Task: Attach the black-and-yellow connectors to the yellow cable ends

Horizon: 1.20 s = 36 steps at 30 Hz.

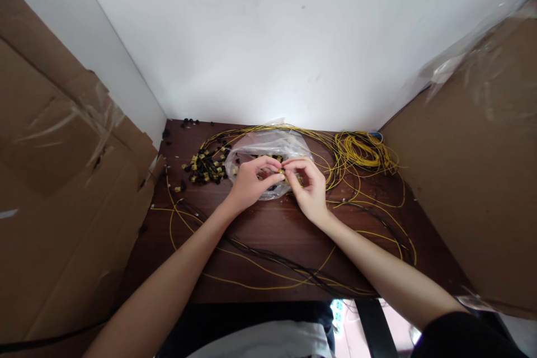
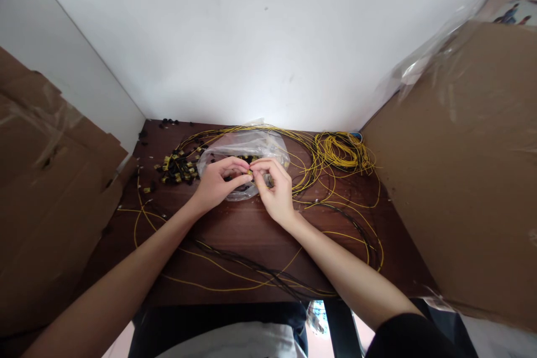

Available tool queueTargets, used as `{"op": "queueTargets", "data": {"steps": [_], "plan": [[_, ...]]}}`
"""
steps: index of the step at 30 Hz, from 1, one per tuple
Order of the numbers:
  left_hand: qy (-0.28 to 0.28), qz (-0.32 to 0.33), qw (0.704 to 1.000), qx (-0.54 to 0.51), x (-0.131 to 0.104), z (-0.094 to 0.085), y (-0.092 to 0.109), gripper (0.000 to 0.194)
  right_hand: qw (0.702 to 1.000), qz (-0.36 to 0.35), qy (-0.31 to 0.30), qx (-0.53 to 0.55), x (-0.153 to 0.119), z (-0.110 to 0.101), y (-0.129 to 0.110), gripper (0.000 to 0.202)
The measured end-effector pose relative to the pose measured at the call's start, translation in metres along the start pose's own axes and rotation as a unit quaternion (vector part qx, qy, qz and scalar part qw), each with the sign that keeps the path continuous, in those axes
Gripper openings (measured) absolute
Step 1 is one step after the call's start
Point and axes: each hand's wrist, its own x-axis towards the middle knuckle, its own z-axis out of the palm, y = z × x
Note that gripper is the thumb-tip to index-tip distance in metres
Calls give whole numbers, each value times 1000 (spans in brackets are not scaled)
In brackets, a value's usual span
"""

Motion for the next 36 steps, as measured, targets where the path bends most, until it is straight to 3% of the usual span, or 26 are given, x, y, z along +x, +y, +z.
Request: {"op": "queueTargets", "data": {"steps": [36], "plan": [[24,-4,1000,-8,0,3,1,17,1000,5,12,7,-1,1,3,6]]}}
